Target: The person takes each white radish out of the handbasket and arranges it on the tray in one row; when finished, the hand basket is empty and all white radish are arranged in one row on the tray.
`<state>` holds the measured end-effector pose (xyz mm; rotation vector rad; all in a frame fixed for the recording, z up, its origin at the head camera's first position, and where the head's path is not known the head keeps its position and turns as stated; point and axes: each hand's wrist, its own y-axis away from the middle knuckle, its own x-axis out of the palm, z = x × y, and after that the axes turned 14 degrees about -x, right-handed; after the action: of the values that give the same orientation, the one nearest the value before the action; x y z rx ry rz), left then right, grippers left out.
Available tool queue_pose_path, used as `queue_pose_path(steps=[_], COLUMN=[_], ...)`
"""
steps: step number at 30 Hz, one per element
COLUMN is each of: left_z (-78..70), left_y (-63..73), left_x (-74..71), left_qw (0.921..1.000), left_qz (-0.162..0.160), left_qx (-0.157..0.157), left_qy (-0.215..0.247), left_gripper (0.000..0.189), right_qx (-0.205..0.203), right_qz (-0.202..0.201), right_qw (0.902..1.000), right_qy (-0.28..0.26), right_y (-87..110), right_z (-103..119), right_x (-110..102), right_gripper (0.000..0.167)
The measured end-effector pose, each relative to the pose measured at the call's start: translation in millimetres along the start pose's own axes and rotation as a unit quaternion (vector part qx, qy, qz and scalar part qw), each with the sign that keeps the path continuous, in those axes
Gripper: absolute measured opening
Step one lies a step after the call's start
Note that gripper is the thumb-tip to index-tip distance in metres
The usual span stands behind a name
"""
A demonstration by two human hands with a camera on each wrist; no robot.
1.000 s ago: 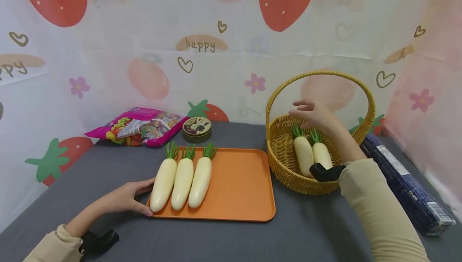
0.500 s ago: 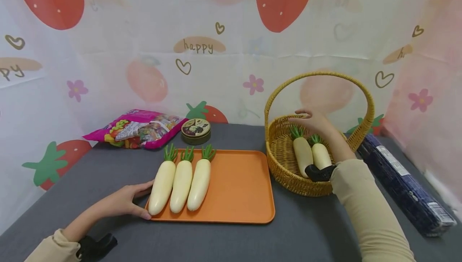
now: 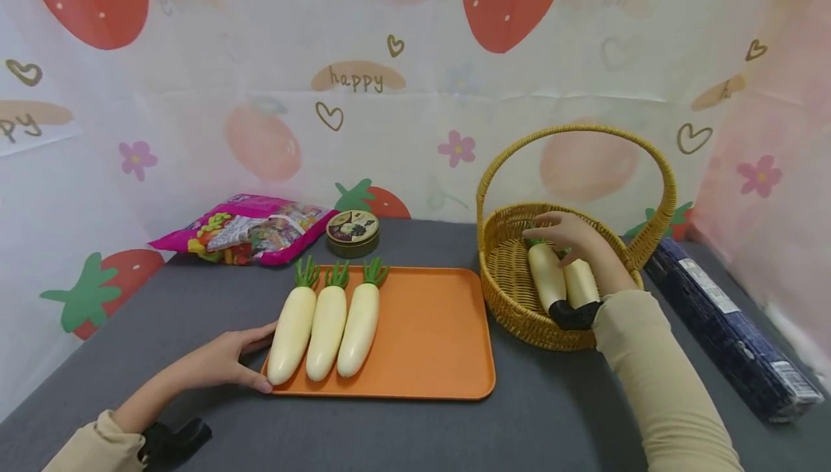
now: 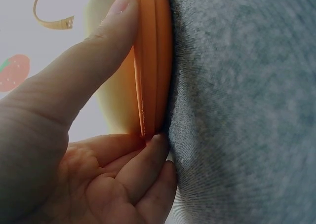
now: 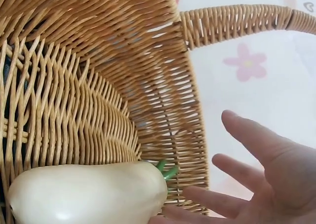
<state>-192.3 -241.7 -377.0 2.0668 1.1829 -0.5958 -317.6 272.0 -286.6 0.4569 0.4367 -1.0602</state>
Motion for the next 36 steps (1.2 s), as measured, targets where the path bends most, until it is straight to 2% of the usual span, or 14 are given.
queue_pose_path(steps=[11,14,17,20,29,36], left_z=[-1.3,-1.2,-0.7,-0.4,0.2,0.1], left_y=[0.6,0.4,0.6,0.9,0.8,0.8], left_x=[-0.9,-1.0,-0.8,-0.4,0.5,1.0], left_qw=[1.0,1.0,0.9999,0.9999,1.0,0.9999], left_qz=[-0.002,-0.004,-0.005,-0.005,-0.004,-0.004], left_qx=[0.005,0.006,0.007,0.007,0.002,0.009], left_qy=[-0.005,-0.006,-0.008,-0.006,-0.004,-0.003], left_gripper=[0.098,0.098,0.098,0.097,0.097,0.097], right_qx=[0.006,0.005,0.003,0.005,0.012,0.001], right_qz=[0.046,0.072,0.11,0.131,0.147,0.136], right_qw=[0.997,0.9938,0.9901,0.989,0.989,0.9898], right_qy=[0.062,0.085,0.088,0.069,0.013,0.042], right_y=[-5.7,-6.8,-7.5,-7.6,-9.2,-6.7], right_z=[-11.1,-14.5,-16.9,-18.9,-25.8,-25.7], right_x=[-0.2,1.5,4.5,6.9,13.1,11.0], right_gripper=[0.067,0.064,0.061,0.061,0.067,0.066])
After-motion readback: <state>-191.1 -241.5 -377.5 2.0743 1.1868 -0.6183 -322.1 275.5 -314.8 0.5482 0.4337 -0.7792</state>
